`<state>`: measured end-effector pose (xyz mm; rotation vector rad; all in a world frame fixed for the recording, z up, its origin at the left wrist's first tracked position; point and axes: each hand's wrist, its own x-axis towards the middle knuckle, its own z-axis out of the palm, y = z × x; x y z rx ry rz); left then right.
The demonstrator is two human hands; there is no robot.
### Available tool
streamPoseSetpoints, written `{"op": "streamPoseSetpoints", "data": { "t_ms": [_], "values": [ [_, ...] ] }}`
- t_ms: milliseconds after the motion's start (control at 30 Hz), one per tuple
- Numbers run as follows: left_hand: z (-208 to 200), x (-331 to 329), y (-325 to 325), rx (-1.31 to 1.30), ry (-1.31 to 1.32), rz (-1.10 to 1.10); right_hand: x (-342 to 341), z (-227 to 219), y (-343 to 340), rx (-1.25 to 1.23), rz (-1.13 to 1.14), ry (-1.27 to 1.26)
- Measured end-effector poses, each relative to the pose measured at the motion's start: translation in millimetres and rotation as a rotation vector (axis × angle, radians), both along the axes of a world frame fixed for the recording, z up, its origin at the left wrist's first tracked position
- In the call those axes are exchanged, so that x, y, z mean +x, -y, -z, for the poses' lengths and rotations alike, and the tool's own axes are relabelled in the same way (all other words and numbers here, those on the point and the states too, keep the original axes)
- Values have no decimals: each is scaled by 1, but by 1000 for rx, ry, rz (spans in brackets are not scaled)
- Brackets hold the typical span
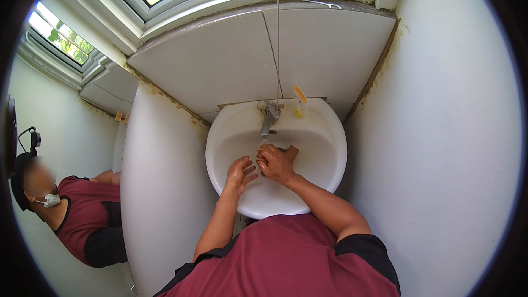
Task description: Cleaning a bathroom sink using a cloth.
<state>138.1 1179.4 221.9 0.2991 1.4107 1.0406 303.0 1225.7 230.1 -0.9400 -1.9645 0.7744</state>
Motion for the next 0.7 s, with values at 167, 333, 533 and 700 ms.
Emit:
{"op": "streamPoseSetpoints", "data": {
  "t_ms": [167, 333, 533, 700],
  "values": [
    [7, 10, 21, -154, 267, 74, -9, -65, 17, 306, 41, -34],
    [5, 13, 16, 167, 226, -2, -19, -101, 22, 500, 63, -279],
    [4, -30, 3, 38, -52, 37, -3, -72, 30, -293, -95, -70],
    [-4, -27, 7, 352, -414, 642, 5, -54, 34, -129, -131, -139]
  ]
}}
